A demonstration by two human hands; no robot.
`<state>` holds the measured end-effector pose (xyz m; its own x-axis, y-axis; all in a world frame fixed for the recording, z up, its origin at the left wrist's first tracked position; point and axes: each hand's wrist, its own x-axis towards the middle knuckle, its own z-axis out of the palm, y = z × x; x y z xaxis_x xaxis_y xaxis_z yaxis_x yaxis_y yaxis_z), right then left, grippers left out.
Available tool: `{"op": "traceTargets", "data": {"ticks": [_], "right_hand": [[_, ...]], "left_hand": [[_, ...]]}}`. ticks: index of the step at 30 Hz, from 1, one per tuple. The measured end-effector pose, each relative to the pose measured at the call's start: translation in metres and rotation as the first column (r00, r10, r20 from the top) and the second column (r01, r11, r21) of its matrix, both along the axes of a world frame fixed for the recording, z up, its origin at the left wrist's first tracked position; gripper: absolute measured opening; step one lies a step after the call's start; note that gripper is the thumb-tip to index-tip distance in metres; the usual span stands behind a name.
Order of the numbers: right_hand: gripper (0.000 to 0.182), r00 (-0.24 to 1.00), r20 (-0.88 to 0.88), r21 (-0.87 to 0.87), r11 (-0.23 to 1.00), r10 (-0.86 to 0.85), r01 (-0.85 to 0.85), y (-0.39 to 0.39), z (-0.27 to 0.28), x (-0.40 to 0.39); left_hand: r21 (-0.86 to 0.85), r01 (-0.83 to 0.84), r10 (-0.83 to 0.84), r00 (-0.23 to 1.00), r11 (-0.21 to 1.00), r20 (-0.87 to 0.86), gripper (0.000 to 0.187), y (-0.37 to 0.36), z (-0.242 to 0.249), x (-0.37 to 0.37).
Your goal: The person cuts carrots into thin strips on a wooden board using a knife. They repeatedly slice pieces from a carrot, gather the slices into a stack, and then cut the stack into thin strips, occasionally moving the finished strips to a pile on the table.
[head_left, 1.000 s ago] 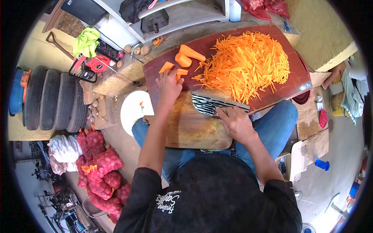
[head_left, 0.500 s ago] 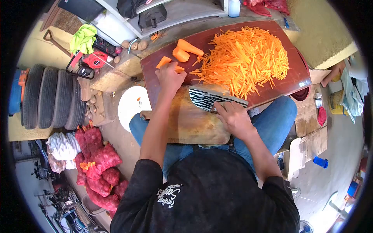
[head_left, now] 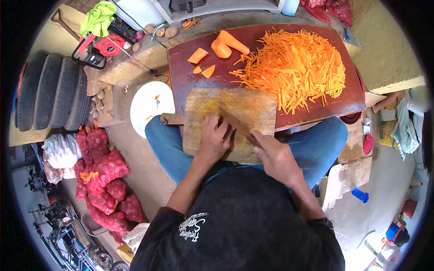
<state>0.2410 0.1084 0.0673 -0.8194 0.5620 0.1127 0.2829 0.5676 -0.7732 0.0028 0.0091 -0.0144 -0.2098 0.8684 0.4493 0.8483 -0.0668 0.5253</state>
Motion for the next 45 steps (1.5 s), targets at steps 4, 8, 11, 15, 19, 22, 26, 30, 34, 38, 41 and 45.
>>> {"op": "traceTargets", "data": {"ticks": [4, 8, 11, 15, 19, 22, 26, 30, 34, 38, 41, 45], "right_hand": [[0.051, 0.995, 0.097, -0.049, 0.999, 0.025, -0.02, -0.008, 0.009, 0.0], [0.051, 0.991, 0.136, -0.084, 0.996, 0.015, -0.004, -0.014, 0.027, 0.004], [0.052, 0.96, 0.275, -0.119, 0.993, 0.056, -0.024, -0.015, 0.038, 0.005], [0.054, 0.919, 0.379, -0.092, 0.992, 0.11, -0.081, -0.014, 0.041, -0.007], [0.053, 0.95, 0.291, -0.046, 0.994, 0.111, -0.102, -0.002, 0.008, -0.036], [0.052, 0.933, 0.337, -0.063, 0.992, 0.123, -0.108, 0.004, 0.013, -0.054], [0.052, 0.913, 0.389, -0.094, 0.992, 0.119, -0.089, -0.002, 0.031, -0.03], [0.053, 0.898, 0.424, -0.129, 0.989, 0.115, -0.066, -0.005, 0.04, -0.024], [0.05, 0.947, 0.3, -0.061, 0.993, 0.111, -0.097, 0.003, 0.013, -0.044], [0.05, 0.926, 0.357, -0.069, 0.992, 0.125, -0.107, -0.001, 0.033, -0.043], [0.05, 0.923, 0.368, -0.067, 0.993, 0.115, -0.097, -0.003, 0.03, -0.039], [0.051, 0.946, 0.3, -0.051, 0.993, 0.119, -0.109, -0.002, 0.01, -0.056]], "left_hand": [[-0.018, 0.015, -0.016, 0.997, 1.0, -0.073, 0.028, -0.004, 0.009, -0.002], [-0.025, -0.001, 0.0, 0.999, 1.0, -0.054, 0.028, -0.004, 0.011, 0.001], [-0.016, 0.01, -0.01, 0.999, 1.0, -0.032, 0.03, -0.004, 0.008, 0.0], [0.0, 0.023, -0.023, 1.0, 1.0, -0.021, 0.032, -0.004, 0.011, -0.002], [-0.054, 0.019, -0.019, 1.0, 0.998, 0.001, 0.034, -0.007, 0.013, -0.001], [-0.059, 0.031, -0.031, 1.0, 0.998, 0.001, 0.036, -0.007, 0.012, -0.003], [-0.008, 0.021, -0.021, 1.0, 1.0, 0.016, 0.037, -0.007, 0.005, -0.004], [-0.001, 0.027, -0.027, 0.999, 1.0, 0.04, 0.038, -0.006, 0.004, -0.003], [-0.006, 0.021, -0.021, 0.999, 1.0, 0.03, 0.036, -0.006, 0.0, -0.002], [-0.029, 0.005, -0.005, 1.0, 1.0, 0.028, 0.032, -0.007, 0.007, -0.004], [-0.015, -0.013, 0.014, 1.0, 1.0, 0.024, 0.033, -0.007, 0.006, -0.001], [-0.044, 0.001, 0.0, 1.0, 0.999, 0.018, 0.037, -0.008, 0.009, -0.003]]}}
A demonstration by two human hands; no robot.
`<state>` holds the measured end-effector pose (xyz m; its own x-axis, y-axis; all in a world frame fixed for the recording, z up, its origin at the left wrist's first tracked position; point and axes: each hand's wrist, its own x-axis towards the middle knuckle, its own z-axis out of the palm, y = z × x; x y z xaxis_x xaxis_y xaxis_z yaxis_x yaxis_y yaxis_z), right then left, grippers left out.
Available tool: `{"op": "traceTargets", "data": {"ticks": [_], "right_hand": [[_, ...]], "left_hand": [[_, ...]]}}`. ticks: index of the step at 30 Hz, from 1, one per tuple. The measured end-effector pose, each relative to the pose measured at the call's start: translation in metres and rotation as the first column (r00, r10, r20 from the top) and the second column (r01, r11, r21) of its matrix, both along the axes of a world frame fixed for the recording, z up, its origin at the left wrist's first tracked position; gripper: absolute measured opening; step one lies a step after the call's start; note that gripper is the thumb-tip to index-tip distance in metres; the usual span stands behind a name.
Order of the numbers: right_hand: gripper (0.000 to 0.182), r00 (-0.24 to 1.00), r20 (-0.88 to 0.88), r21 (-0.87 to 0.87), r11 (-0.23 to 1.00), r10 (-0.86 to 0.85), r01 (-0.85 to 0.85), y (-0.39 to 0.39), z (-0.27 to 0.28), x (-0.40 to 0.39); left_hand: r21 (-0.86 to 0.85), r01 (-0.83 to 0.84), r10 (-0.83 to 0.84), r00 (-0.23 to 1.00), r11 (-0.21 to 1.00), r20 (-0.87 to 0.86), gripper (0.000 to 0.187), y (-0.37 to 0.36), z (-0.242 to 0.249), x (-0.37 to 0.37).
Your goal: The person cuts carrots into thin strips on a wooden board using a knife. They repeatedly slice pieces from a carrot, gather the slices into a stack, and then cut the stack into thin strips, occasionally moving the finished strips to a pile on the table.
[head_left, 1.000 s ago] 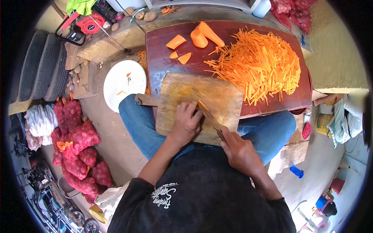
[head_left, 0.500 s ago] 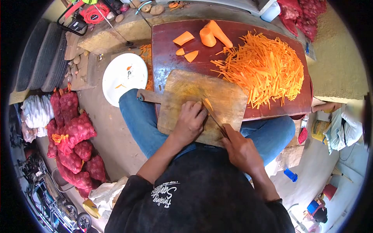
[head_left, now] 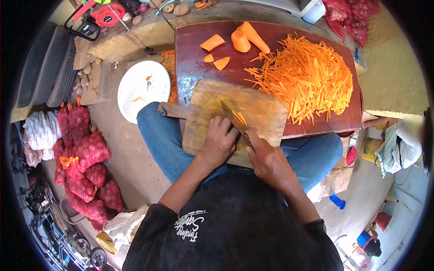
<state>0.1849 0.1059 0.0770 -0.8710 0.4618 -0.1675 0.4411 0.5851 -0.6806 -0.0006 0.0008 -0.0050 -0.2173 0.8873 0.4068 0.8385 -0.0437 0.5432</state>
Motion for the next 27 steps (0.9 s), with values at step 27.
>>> {"op": "traceTargets", "data": {"ticks": [27], "right_hand": [[0.049, 0.999, 0.021, 0.052, 0.998, 0.031, -0.032, -0.006, 0.023, 0.012]], "left_hand": [[0.129, -0.06, 0.05, 0.996, 0.99, 0.074, 0.028, 0.0, -0.005, -0.001]]}}
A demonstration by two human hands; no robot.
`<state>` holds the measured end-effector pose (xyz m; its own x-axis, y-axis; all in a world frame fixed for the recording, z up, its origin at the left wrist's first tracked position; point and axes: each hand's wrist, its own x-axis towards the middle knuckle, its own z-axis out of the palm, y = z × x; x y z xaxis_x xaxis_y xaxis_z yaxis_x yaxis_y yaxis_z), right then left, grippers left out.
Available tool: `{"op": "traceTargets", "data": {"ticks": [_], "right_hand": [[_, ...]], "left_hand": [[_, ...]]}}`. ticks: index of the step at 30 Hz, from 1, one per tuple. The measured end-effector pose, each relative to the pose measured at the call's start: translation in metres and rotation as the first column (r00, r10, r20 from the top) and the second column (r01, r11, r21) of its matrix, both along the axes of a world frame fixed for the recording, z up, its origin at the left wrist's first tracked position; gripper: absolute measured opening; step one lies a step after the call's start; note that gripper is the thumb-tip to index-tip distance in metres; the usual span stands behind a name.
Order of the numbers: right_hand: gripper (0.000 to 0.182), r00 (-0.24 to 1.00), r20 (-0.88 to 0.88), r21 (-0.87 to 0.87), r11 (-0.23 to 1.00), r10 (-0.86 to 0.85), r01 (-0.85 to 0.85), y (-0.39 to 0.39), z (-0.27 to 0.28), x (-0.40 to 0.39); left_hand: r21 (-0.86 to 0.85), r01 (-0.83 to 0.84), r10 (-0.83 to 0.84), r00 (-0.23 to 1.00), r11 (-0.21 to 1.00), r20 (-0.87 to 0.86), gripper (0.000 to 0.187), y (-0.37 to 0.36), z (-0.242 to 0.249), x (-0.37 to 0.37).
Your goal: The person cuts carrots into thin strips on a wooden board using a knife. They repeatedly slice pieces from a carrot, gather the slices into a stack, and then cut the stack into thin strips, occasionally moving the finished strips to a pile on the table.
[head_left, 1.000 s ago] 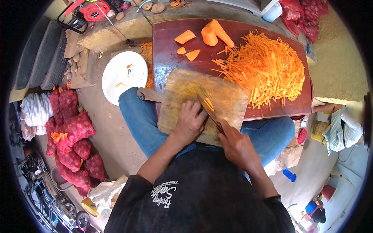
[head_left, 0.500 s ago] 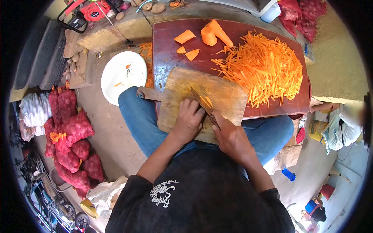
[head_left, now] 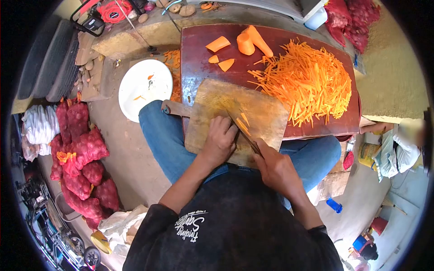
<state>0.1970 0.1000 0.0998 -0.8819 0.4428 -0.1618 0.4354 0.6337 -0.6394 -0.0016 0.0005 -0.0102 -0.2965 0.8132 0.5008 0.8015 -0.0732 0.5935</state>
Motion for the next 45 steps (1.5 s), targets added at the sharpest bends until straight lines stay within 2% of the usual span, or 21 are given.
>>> {"op": "traceTargets", "data": {"ticks": [3, 6, 9, 12, 15, 21, 24, 30, 33, 36, 42, 45], "right_hand": [[0.05, 0.998, -0.068, 0.023, 1.0, -0.016, 0.017, -0.003, -0.023, -0.001], [0.053, 0.997, -0.073, 0.014, 1.0, 0.005, -0.004, 0.002, -0.023, -0.011], [0.051, 0.999, -0.022, -0.058, 0.998, -0.025, 0.024, 0.0, 0.0, -0.006], [0.051, 1.0, 0.001, -0.061, 0.998, -0.016, 0.016, 0.002, -0.012, 0.0], [0.049, 0.997, -0.06, -0.061, 0.998, -0.038, 0.034, 0.005, -0.023, -0.011], [0.042, 0.992, 0.107, -0.145, 0.985, -0.074, 0.089, 0.001, 0.006, -0.011], [0.041, 0.997, -0.01, -0.108, 0.992, -0.073, 0.072, 0.003, -0.01, -0.016], [0.043, 0.995, 0.061, -0.149, 0.985, -0.077, 0.085, 0.001, 0.004, -0.011], [0.039, 0.996, -0.072, -0.103, 0.994, -0.054, 0.046, 0.006, -0.017, -0.018], [0.04, 0.997, 0.012, -0.158, 0.984, -0.077, 0.078, 0.004, 0.003, -0.015], [0.042, 0.997, -0.062, -0.097, 0.994, -0.05, 0.043, 0.006, -0.017, -0.014], [0.041, 0.996, 0.001, -0.153, 0.984, -0.095, 0.094, 0.001, 0.001, -0.012]], "left_hand": [[-0.034, 0.004, -0.004, 1.0, 0.999, 0.012, 0.026, -0.002, -0.005, 0.0], [-0.026, -0.001, 0.001, 1.0, 1.0, -0.006, 0.027, -0.001, -0.006, 0.0], [-0.03, -0.009, 0.008, 1.0, 1.0, -0.021, 0.026, -0.002, -0.004, 0.0], [-0.047, -0.018, 0.017, 1.0, 0.999, -0.007, 0.024, -0.003, -0.009, 0.001], [-0.015, -0.026, 0.026, 1.0, 1.0, 0.003, 0.024, -0.001, -0.011, 0.001], [-0.011, -0.044, 0.044, 0.999, 0.999, -0.001, 0.019, -0.002, -0.005, 0.001], [-0.022, -0.052, 0.053, 0.999, 0.998, 0.0, 0.017, -0.001, -0.01, 0.001], [0.012, -0.057, 0.056, 0.998, 0.998, 0.021, 0.018, -0.001, -0.006, 0.0], [0.009, -0.054, 0.054, 0.998, 0.998, 0.015, 0.018, 0.0, -0.012, 0.0], [-0.008, -0.054, 0.054, 0.998, 0.998, 0.009, 0.018, -0.001, -0.009, -0.001], [0.013, -0.058, 0.057, 0.998, 0.998, 0.024, 0.018, 0.0, -0.01, 0.0], [0.033, -0.059, 0.058, 0.998, 0.998, 0.021, 0.019, -0.001, -0.004, -0.001]]}}
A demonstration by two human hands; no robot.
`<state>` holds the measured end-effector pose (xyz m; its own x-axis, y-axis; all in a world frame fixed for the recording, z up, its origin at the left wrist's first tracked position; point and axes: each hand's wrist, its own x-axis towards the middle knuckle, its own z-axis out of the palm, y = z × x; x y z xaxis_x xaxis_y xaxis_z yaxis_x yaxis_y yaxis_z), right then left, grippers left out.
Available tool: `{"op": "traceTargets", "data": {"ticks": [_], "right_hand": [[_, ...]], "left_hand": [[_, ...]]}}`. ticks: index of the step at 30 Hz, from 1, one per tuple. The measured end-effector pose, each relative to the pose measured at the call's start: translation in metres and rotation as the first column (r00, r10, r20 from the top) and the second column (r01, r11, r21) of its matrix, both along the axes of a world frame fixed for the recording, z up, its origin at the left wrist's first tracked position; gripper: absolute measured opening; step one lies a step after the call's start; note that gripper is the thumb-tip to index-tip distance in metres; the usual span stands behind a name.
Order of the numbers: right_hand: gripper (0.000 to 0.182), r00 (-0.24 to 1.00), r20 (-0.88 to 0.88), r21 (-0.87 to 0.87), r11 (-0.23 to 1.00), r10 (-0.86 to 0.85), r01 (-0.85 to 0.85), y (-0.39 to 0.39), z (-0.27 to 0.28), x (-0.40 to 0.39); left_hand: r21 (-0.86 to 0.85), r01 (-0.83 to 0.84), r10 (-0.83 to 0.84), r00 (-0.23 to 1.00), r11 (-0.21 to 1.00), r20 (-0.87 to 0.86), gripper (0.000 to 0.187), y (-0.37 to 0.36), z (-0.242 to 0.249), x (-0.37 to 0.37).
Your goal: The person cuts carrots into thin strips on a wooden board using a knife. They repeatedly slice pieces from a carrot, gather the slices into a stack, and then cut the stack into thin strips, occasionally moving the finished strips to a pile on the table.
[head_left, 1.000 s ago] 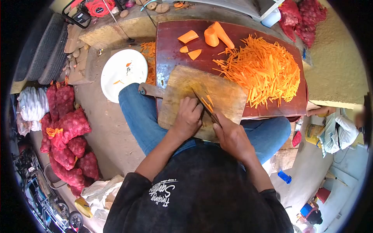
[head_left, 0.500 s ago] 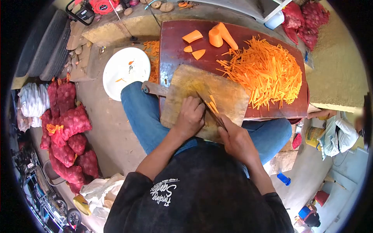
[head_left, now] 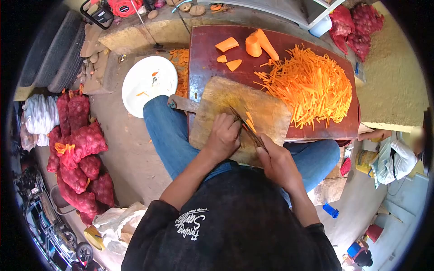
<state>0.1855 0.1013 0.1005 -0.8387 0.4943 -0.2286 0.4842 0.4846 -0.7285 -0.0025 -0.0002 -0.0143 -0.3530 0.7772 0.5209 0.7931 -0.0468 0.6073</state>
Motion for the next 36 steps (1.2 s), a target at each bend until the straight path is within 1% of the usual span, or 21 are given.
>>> {"op": "traceTargets", "data": {"ticks": [3, 6, 9, 12, 15, 18, 21, 24, 27, 29, 30, 33, 34, 36], "right_hand": [[0.041, 0.998, -0.066, 0.013, 1.0, 0.015, -0.015, 0.001, -0.014, 0.0], [0.04, 0.994, -0.103, 0.063, 0.998, 0.033, -0.026, 0.004, -0.023, -0.002], [0.039, 0.997, -0.068, 0.064, 0.998, 0.032, -0.027, 0.003, -0.024, -0.004], [0.04, 0.999, 0.002, 0.061, 0.997, 0.045, -0.046, 0.009, -0.021, -0.011], [0.041, 0.99, -0.109, 0.04, 0.995, -0.089, 0.094, 0.007, -0.03, -0.003], [0.04, 0.963, -0.197, -0.036, 0.983, -0.185, 0.182, 0.011, -0.028, 0.006], [0.039, 0.967, -0.191, -0.103, 0.983, -0.17, 0.153, 0.007, -0.016, 0.013], [0.039, 0.983, 0.008, -0.288, 0.941, -0.182, 0.176, 0.001, -0.003, 0.013], [0.039, 0.978, -0.156, -0.089, 0.988, -0.136, 0.123, 0.008, -0.03, 0.021], [0.038, 0.964, -0.215, 0.047, 0.984, -0.156, 0.169, 0.022, -0.039, 0.026], [0.038, 0.955, -0.247, 0.114, 0.974, -0.164, 0.197, 0.031, -0.04, 0.026], [0.04, 0.975, -0.171, 0.326, 0.925, -0.144, 0.194, 0.061, -0.036, 0.03], [0.041, 0.962, -0.246, 0.442, 0.869, -0.121, 0.223, 0.069, -0.043, 0.032], [0.042, 0.956, -0.272, 0.517, 0.822, -0.109, 0.24, 0.079, -0.039, 0.038]], "left_hand": [[-0.028, 0.004, -0.004, 1.0, 1.0, 0.014, 0.02, -0.002, -0.005, 0.001], [-0.029, -0.002, 0.002, 1.0, 1.0, 0.009, 0.02, -0.001, -0.011, 0.001], [0.0, -0.002, 0.002, 1.0, 1.0, 0.018, 0.02, -0.001, -0.013, 0.002], [0.003, -0.001, 0.001, 1.0, 1.0, 0.006, 0.02, 0.0, -0.009, 0.001], [0.032, -0.03, 0.029, 0.999, 0.999, 0.038, 0.017, 0.001, -0.011, 0.0], [0.046, -0.039, 0.037, 0.999, 0.998, 0.038, 0.02, 0.002, -0.009, -0.001], [0.074, -0.072, 0.064, 0.992, 0.995, 0.108, 0.016, 0.004, -0.006, 0.0], [0.064, -0.133, 0.104, 0.935, 0.989, 0.339, 0.012, 0.0, 0.001, 0.002], [0.084, -0.175, 0.124, 0.897, 0.981, 0.425, 0.009, 0.0, -0.001, 0.003], [0.077, -0.134, 0.102, 0.938, 0.988, 0.332, 0.007, 0.0, -0.002, 0.002], [0.074, -0.113, 0.087, 0.955, 0.991, 0.284, 0.007, 0.0, -0.002, 0.001], [0.025, -0.066, 0.058, 0.97, 0.998, 0.236, 0.008, 0.002, -0.003, 0.0], [0.01, -0.065, 0.06, 0.965, 0.998, 0.257, 0.009, 0.003, -0.001, 0.0], [-0.022, -0.058, 0.062, 0.953, 0.998, 0.298, 0.01, 0.007, 0.003, 0.002]]}}
